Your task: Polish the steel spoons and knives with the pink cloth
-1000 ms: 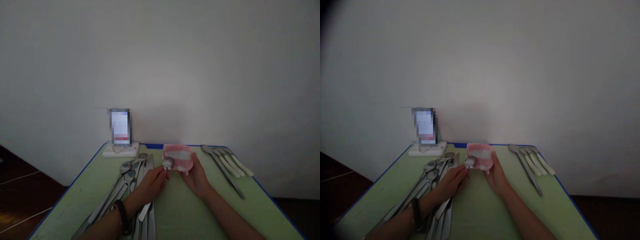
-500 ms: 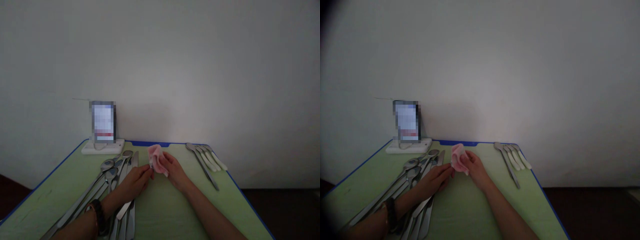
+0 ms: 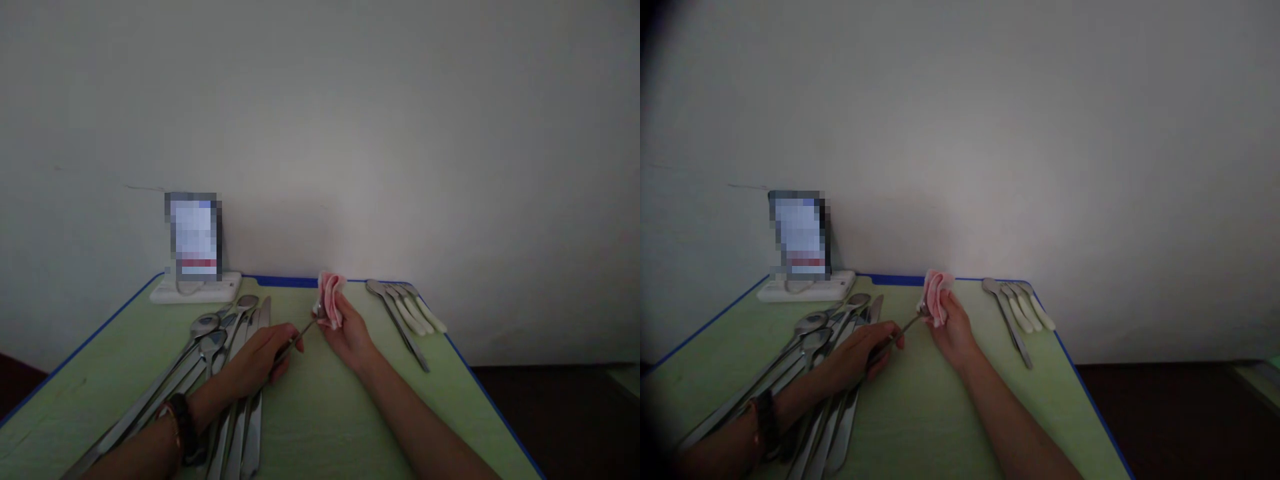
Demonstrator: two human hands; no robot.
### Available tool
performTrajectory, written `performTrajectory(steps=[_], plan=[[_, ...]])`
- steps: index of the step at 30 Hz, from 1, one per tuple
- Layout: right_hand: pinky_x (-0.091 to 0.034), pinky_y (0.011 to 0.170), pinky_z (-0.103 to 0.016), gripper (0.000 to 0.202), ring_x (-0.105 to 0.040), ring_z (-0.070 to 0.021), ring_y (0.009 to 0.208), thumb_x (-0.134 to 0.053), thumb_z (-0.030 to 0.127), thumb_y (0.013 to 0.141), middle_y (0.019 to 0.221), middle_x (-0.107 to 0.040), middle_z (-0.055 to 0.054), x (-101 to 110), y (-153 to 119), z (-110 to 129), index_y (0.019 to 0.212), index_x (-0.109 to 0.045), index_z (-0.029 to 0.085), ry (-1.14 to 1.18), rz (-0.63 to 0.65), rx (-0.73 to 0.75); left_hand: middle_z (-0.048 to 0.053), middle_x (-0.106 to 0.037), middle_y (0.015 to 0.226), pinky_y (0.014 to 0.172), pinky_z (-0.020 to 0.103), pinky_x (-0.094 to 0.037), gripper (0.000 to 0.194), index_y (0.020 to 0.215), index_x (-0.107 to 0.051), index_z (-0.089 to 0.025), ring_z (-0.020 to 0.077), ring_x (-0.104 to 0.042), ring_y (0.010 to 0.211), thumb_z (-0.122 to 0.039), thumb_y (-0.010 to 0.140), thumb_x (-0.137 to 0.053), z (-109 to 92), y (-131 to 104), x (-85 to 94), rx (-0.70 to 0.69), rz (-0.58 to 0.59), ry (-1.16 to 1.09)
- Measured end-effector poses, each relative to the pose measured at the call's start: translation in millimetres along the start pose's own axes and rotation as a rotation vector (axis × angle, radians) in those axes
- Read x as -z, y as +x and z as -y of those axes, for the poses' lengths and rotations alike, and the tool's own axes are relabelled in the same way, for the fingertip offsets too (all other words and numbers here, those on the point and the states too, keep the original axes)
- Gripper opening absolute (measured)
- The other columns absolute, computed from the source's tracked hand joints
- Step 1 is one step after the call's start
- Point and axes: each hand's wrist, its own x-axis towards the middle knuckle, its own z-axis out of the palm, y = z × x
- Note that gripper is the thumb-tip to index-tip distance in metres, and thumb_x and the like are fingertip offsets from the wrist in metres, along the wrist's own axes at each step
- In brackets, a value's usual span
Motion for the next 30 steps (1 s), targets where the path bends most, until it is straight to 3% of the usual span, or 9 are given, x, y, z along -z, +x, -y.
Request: performTrajectory(steps=[4,7,11,17,23,30], plan=[[-0.049,0.067,-0.026,0.016,-0.061,-0.0122,0.071,-0.06,0.033,0.081,0.08,-0.069,0.001,-3.5,1.1,0.9,0.09,-0.067,0.021,0.071,0.003,-0.029,-0.011,-0.034,0.042,0.039,0.019,-0.023,0.033,0.081,-0.048,-0.019,0.0082,-0.03,0.037,-0.049,0.087,-0.034,-0.1,1.3,-3.3,0.024,-0.013,-0.067],[-0.048,0.067,-0.025,0.015,-0.061,-0.0119,0.07,-0.057,0.033,0.083,0.077,-0.07,0.001,-3.5,2.9,-0.2,0.084,-0.067,0.021,0.076,-0.027,-0.026,-0.012,-0.032,0.043,0.037,0.017,-0.02,0.032,0.085,-0.044,-0.02,0.0072,-0.028,0.036,-0.051,0.085,-0.038,-1.0,1.9,-3.5,0.032,-0.018,-0.106],[-0.049,0.07,-0.025,0.016,-0.062,-0.0127,0.073,-0.054,0.03,0.083,0.079,-0.07,0.001,-2.6,4.2,-1.6,0.08,-0.067,0.02,0.087,-0.022,-0.029,-0.013,-0.034,0.046,0.038,0.016,-0.022,0.032,0.093,-0.042,-0.02,0.0064,-0.03,0.038,-0.05,0.083,-0.044,0.3,3.2,-2.2,-0.048,-0.024,-0.137],[-0.048,0.074,-0.028,0.011,-0.062,-0.017,0.079,-0.061,0.029,0.074,0.074,-0.069,0.0,-5.1,1.1,-4.0,0.073,-0.066,0.019,-0.034,0.032,-0.011,-0.013,-0.04,0.053,0.038,0.015,-0.025,0.025,0.09,-0.035,-0.022,0.0052,-0.035,0.036,-0.043,0.084,-0.048,9.9,7.2,-4.6,-0.086,-0.162,-0.151],[-0.046,0.074,-0.028,0.017,-0.061,-0.0183,0.078,-0.065,0.035,0.069,0.062,-0.065,0.001,-8.6,-2.4,-6.1,0.069,-0.065,0.018,-0.122,0.069,0.006,-0.011,-0.046,0.051,0.045,0.017,-0.029,0.02,0.087,-0.036,-0.021,0.0078,-0.04,0.045,-0.038,0.083,-0.047,6.3,6.8,-5.4,-0.095,-0.102,-0.028],[-0.042,0.06,-0.024,0.024,-0.055,-0.0126,0.061,-0.066,0.04,0.072,0.066,-0.064,0.002,-5.7,-3.9,-7.6,0.079,-0.064,0.017,-0.176,0.085,0.033,-0.009,-0.047,0.052,0.048,0.019,-0.027,0.013,0.084,-0.039,-0.021,0.0096,-0.041,0.046,-0.033,0.084,-0.044,3.1,4.2,-4.5,-0.103,-0.033,0.121]])
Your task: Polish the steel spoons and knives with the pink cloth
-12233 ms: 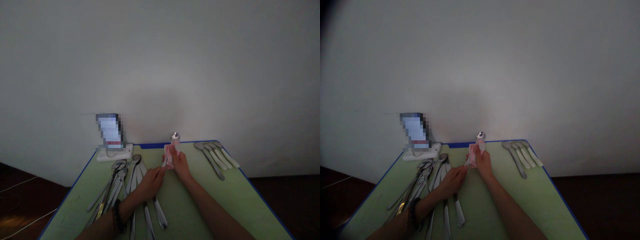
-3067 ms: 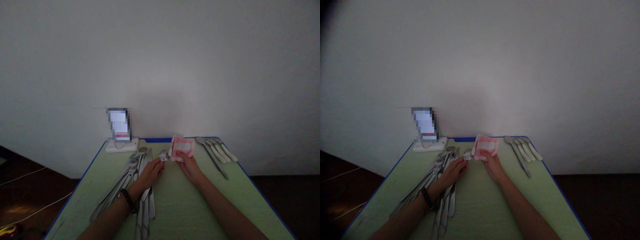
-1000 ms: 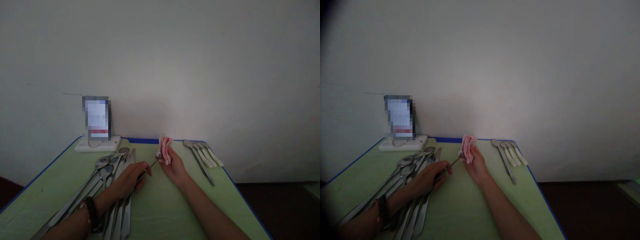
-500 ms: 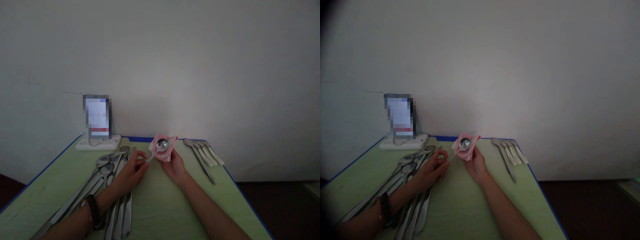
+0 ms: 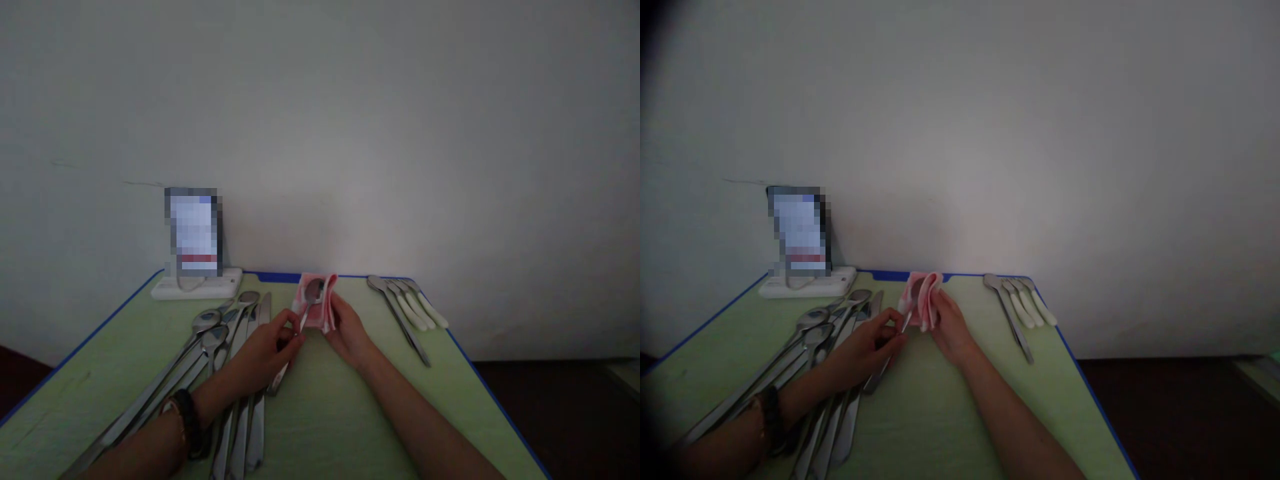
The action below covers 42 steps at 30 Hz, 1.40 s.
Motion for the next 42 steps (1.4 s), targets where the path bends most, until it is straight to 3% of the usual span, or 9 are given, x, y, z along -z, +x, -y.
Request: performTrajectory(steps=[8,13,21,24,26,29,31,42], plan=[[-0.04,0.057,-0.023,0.021,-0.051,-0.0098,0.057,-0.073,0.028,0.065,0.066,-0.062,0.002,0.9,-3.0,-2.8,0.08,-0.062,0.017,-0.058,-0.012,0.003,-0.008,-0.049,0.052,0.047,0.02,-0.027,0.008,0.085,-0.041,-0.022,0.0109,-0.042,0.046,-0.029,0.084,-0.045,-2.6,-4.1,0.6,-0.019,0.102,0.108],[-0.041,0.053,-0.023,0.021,-0.052,-0.0113,0.056,-0.066,0.02,0.065,0.067,-0.062,0.003,1.6,-4.3,-0.7,0.085,-0.061,0.019,-0.101,-0.019,-0.033,-0.007,-0.052,0.053,0.049,0.02,-0.03,0.007,0.084,-0.041,-0.022,0.012,-0.047,0.047,-0.028,0.084,-0.045,-4.5,-4.7,0.4,-0.03,0.111,0.132],[-0.044,0.059,-0.023,0.03,-0.057,-0.0134,0.065,-0.054,0.01,0.056,0.077,-0.067,0.0,0.6,-4.4,2.9,0.083,-0.062,0.019,-0.122,-0.028,-0.013,-0.007,-0.055,0.051,0.048,0.019,-0.03,0.006,0.085,-0.042,-0.022,0.0116,-0.048,0.045,-0.027,0.084,-0.046,-5.7,-4.6,1.0,-0.047,0.129,0.166],[-0.046,0.061,-0.025,0.025,-0.059,-0.0155,0.069,-0.056,0.016,0.058,0.082,-0.068,-0.002,-2.3,-4.9,5.6,0.081,-0.063,0.018,-0.099,-0.014,-0.02,-0.007,-0.055,0.052,0.048,0.019,-0.03,0.006,0.085,-0.042,-0.022,0.0113,-0.049,0.046,-0.027,0.085,-0.046,-5.9,-5.0,1.4,-0.042,0.128,0.153],[-0.048,0.06,-0.028,0.024,-0.06,-0.0172,0.069,-0.058,0.028,0.064,0.082,-0.068,-0.004,-4.2,-5.4,7.8,0.084,-0.064,0.017,-0.072,0.024,-0.065,-0.007,-0.054,0.052,0.048,0.019,-0.03,0.006,0.085,-0.042,-0.021,0.0111,-0.048,0.046,-0.026,0.085,-0.046,-5.8,-5.2,1.6,-0.046,0.127,0.157],[-0.048,0.057,-0.029,0.039,-0.061,-0.0188,0.068,-0.056,0.052,0.072,0.075,-0.067,-0.005,-5.3,-5.5,8.9,0.088,-0.065,0.017,-0.084,0.041,-0.117,-0.007,-0.054,0.052,0.048,0.019,-0.031,0.005,0.085,-0.042,-0.021,0.0109,-0.048,0.046,-0.025,0.084,-0.046,-5.5,-5.4,1.7,-0.055,0.131,0.154],[-0.048,0.055,-0.027,0.044,-0.062,-0.0188,0.07,-0.057,0.058,0.073,0.074,-0.066,-0.005,-4.9,-5.1,7.5,0.089,-0.064,0.017,-0.127,0.016,-0.09,-0.007,-0.055,0.053,0.049,0.019,-0.031,0.005,0.085,-0.042,-0.021,0.0108,-0.049,0.047,-0.025,0.084,-0.046,-5.8,-5.6,1.6,-0.054,0.131,0.151],[-0.05,0.047,-0.026,0.035,-0.059,-0.0133,0.059,-0.067,0.047,0.071,0.084,-0.067,-0.005,0.5,-4.8,0.4,0.088,-0.061,0.017,-0.345,-0.006,-0.003,-0.007,-0.055,0.053,0.05,0.019,-0.031,0.007,0.086,-0.043,-0.021,0.0108,-0.047,0.047,-0.027,0.085,-0.046,-6.7,-6.3,2.1,-0.078,0.171,0.199]])
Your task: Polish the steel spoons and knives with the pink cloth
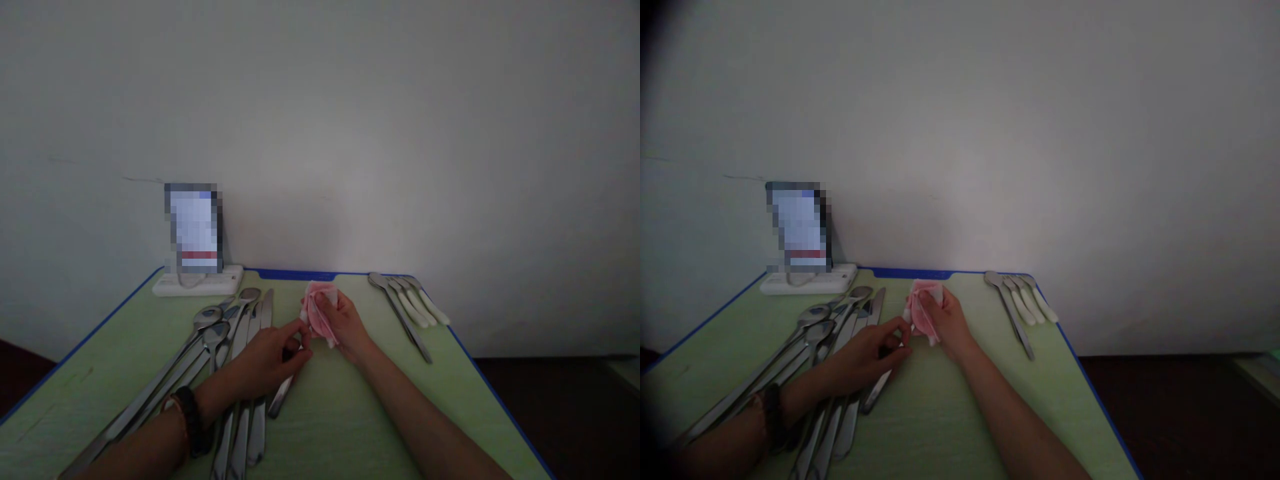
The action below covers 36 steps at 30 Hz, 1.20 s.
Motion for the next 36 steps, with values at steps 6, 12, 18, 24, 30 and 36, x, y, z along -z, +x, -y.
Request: performTrajectory(steps=[6,12,18,24,30,36], plan=[[-0.05,0.063,-0.025,0.028,-0.061,-0.0143,0.073,-0.073,0.03,0.067,0.089,-0.067,-0.005,4.0,3.2,-0.5,0.089,-0.061,0.018,0.052,0.068,0.06,-0.008,-0.057,0.052,0.05,0.019,-0.033,0.007,0.086,-0.042,-0.021,0.0109,-0.05,0.046,-0.027,0.086,-0.045,-1.7,1.2,0.8,0.009,0.017,-0.022],[-0.049,0.067,-0.025,0.024,-0.06,-0.015,0.078,-0.071,0.022,0.065,0.091,-0.066,-0.003,4.9,3.7,-3.1,0.087,-0.061,0.02,0.117,0.11,0.061,-0.007,-0.057,0.052,0.049,0.019,-0.033,0.006,0.087,-0.043,-0.022,0.0112,-0.051,0.046,-0.027,0.086,-0.045,-0.3,0.6,0.0,0.023,0.019,-0.011],[-0.048,0.065,-0.025,0.023,-0.059,-0.0141,0.074,-0.071,0.026,0.067,0.089,-0.065,-0.003,3.1,2.9,-1.7,0.086,-0.06,0.02,0.091,0.105,0.084,-0.008,-0.057,0.051,0.047,0.019,-0.032,0.006,0.087,-0.043,-0.021,0.0106,-0.05,0.044,-0.027,0.085,-0.045,-0.5,0.8,0.0,0.024,0.009,0.016],[-0.047,0.067,-0.024,0.024,-0.059,-0.0135,0.074,-0.072,0.028,0.068,0.088,-0.066,-0.002,2.7,3.1,-2.6,0.086,-0.06,0.02,0.066,0.069,0.079,-0.007,-0.058,0.052,0.05,0.019,-0.034,0.006,0.087,-0.043,-0.022,0.011,-0.051,0.046,-0.027,0.085,-0.045,-1.4,1.2,0.3,0.041,0.02,0.01],[-0.047,0.068,-0.025,0.027,-0.059,-0.0139,0.076,-0.072,0.03,0.067,0.091,-0.066,-0.004,2.2,2.5,-2.3,0.088,-0.061,0.019,0.044,0.05,0.067,-0.008,-0.058,0.051,0.05,0.019,-0.033,0.006,0.087,-0.043,-0.022,0.0109,-0.05,0.045,-0.027,0.084,-0.045,-3.4,1.7,0.8,0.047,0.018,0.029],[-0.047,0.067,-0.025,0.025,-0.059,-0.0141,0.075,-0.072,0.029,0.067,0.09,-0.066,-0.003,1.2,2.5,-1.5,0.088,-0.06,0.02,0.044,0.042,0.057,-0.007,-0.058,0.051,0.049,0.019,-0.031,0.006,0.087,-0.045,-0.021,0.0113,-0.049,0.045,-0.026,0.084,-0.045,-4.6,1.5,1.1,0.043,-0.001,0.057]])
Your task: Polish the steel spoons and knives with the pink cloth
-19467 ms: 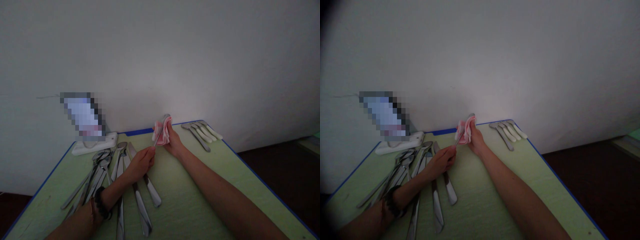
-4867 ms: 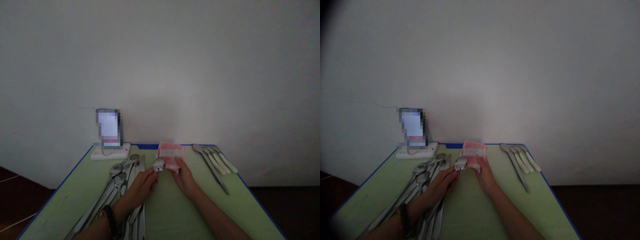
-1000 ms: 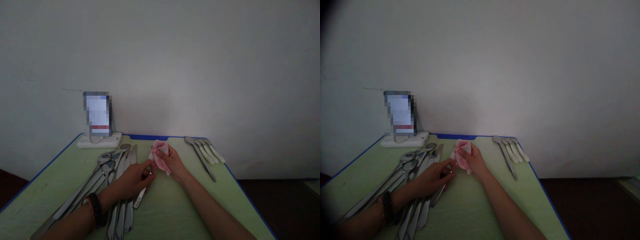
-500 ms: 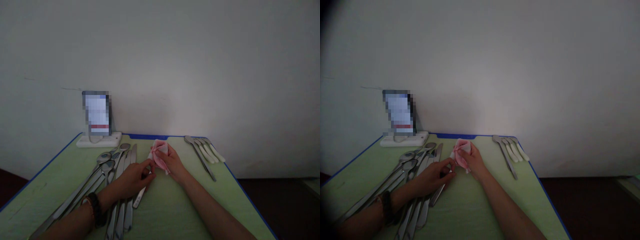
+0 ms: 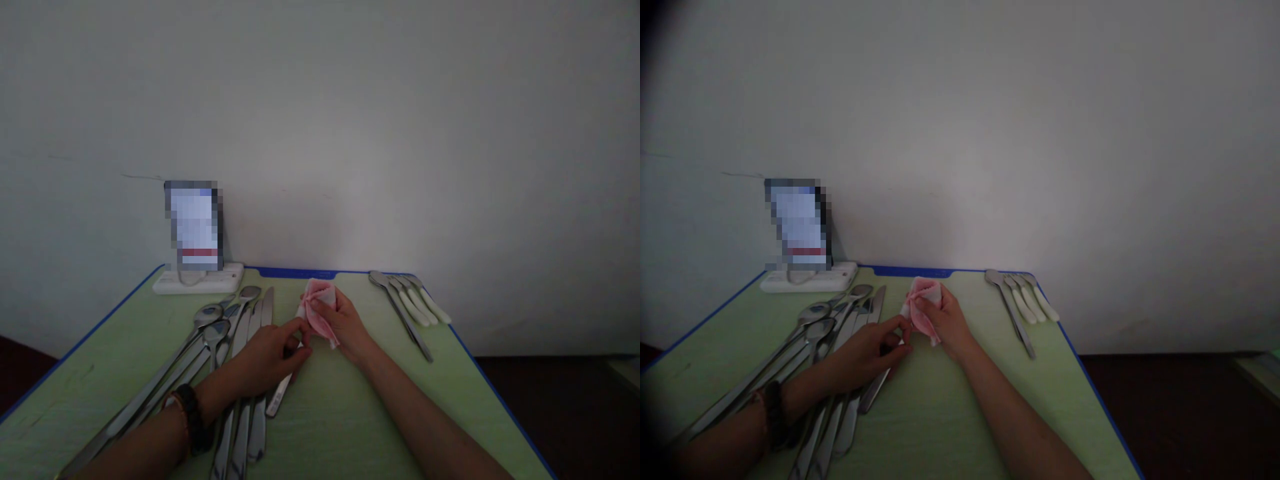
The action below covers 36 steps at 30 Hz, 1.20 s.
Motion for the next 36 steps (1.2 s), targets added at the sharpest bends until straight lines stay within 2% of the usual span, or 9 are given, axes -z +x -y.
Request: performTrajectory(steps=[7,15,27,36], plan=[[-0.046,0.067,-0.025,0.026,-0.059,-0.0145,0.074,-0.071,0.029,0.067,0.088,-0.066,-0.004,0.0,0.0,0.3,0.088,-0.061,0.019,-0.019,-0.007,0.002,-0.007,-0.057,0.051,0.049,0.019,-0.032,0.006,0.087,-0.044,-0.021,0.0113,-0.049,0.045,-0.026,0.084,-0.045,0.3,-0.2,-0.1,-0.006,0.01,-0.014],[-0.046,0.066,-0.026,0.019,-0.059,-0.0149,0.072,-0.062,0.02,0.065,0.084,-0.067,-0.003,-1.2,-0.3,1.2,0.084,-0.061,0.019,-0.003,-0.013,-0.018,-0.007,-0.056,0.052,0.047,0.019,-0.029,0.005,0.086,-0.044,-0.021,0.0113,-0.049,0.044,-0.025,0.084,-0.046,-1.0,-0.8,-0.7,-0.018,0.001,-0.025],[-0.046,0.067,-0.026,0.019,-0.059,-0.0155,0.073,-0.062,0.023,0.066,0.084,-0.067,-0.002,-0.4,1.0,-0.9,0.085,-0.062,0.02,-0.018,-0.02,-0.011,-0.007,-0.056,0.053,0.049,0.02,-0.031,0.005,0.086,-0.045,-0.021,0.0113,-0.05,0.046,-0.025,0.083,-0.046,0.1,-0.7,-0.8,-0.018,-0.007,-0.009],[-0.046,0.068,-0.027,0.021,-0.059,-0.0153,0.071,-0.057,0.018,0.061,0.081,-0.067,-0.002,-2.1,1.4,0.6,0.082,-0.062,0.019,-0.011,-0.034,-0.034,-0.008,-0.054,0.051,0.048,0.019,-0.029,0.005,0.086,-0.045,-0.021,0.0108,-0.046,0.045,-0.025,0.083,-0.046,1.7,0.1,-1.2,-0.016,-0.004,0.018]])
